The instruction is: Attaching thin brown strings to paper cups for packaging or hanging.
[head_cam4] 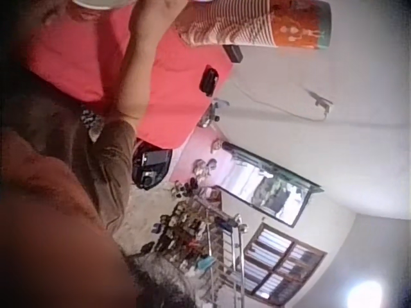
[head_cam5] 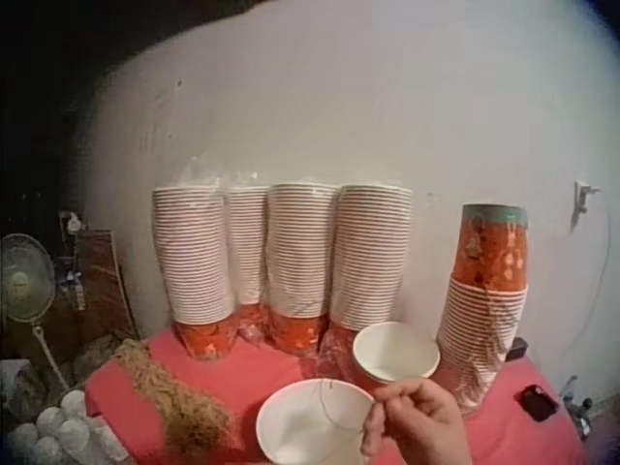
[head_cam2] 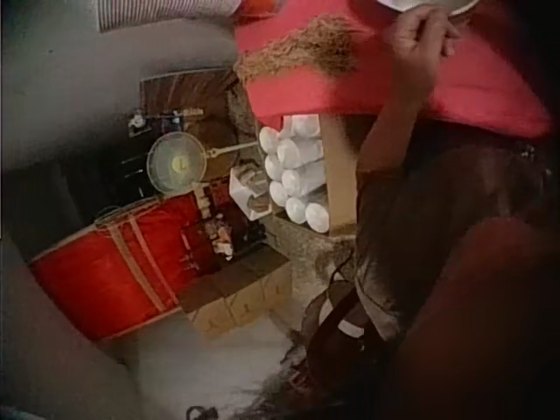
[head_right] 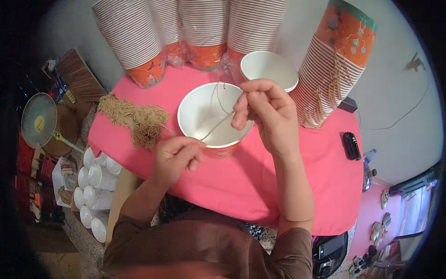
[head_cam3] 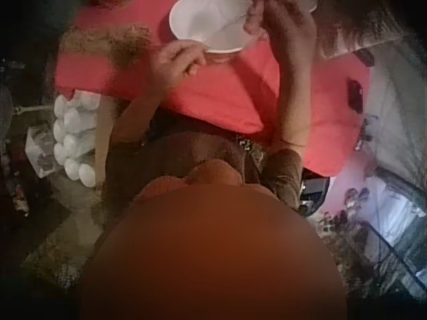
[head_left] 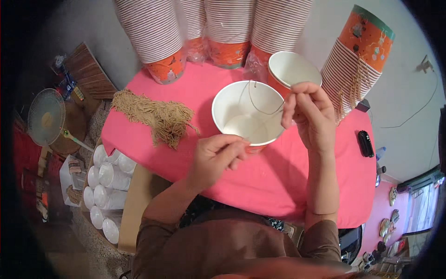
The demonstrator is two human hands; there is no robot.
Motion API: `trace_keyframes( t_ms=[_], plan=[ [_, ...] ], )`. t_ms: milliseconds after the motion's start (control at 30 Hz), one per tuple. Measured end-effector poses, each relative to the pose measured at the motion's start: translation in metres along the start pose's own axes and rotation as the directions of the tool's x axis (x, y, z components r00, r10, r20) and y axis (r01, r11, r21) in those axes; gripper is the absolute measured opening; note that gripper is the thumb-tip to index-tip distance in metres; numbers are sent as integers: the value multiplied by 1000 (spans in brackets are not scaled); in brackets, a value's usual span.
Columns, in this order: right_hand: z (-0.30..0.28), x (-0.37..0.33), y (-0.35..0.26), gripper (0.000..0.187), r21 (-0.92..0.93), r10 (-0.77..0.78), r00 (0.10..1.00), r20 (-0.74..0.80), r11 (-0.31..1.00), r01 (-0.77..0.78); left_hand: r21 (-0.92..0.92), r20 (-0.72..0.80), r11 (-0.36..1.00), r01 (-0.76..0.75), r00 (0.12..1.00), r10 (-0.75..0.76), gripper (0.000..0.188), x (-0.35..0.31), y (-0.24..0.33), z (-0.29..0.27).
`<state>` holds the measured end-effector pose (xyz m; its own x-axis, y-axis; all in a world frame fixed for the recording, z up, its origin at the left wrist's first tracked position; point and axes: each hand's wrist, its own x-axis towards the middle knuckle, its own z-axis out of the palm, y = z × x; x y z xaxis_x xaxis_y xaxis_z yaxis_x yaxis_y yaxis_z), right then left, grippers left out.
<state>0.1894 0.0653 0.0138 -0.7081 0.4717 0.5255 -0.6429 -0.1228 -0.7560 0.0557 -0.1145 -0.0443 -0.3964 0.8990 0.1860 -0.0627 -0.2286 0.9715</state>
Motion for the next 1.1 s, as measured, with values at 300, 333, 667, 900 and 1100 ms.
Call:
trace_keyframes(
  t_ms=[300,333,667,900,1100],
  plan=[
    [9,-6,10,17,-120,151,985,84,983,-140,176,-34,967,-183,981,192,28,7,10,-1],
    [11,-6,11,17,-119,152,985,84,983,-142,156,7,973,-168,986,169,31,7,9,3],
    [1,-5,11,16,-86,157,987,45,985,-152,96,75,995,-32,997,24,13,6,6,6],
    [7,-6,13,38,-986,-166,984,70,137,93,326,-66,942,-76,992,103,10,0,0,-10],
    [35,-24,-2,53,-713,388,900,198,687,-139,373,-7,912,-171,982,186,12,5,2,-1]
  ],
)
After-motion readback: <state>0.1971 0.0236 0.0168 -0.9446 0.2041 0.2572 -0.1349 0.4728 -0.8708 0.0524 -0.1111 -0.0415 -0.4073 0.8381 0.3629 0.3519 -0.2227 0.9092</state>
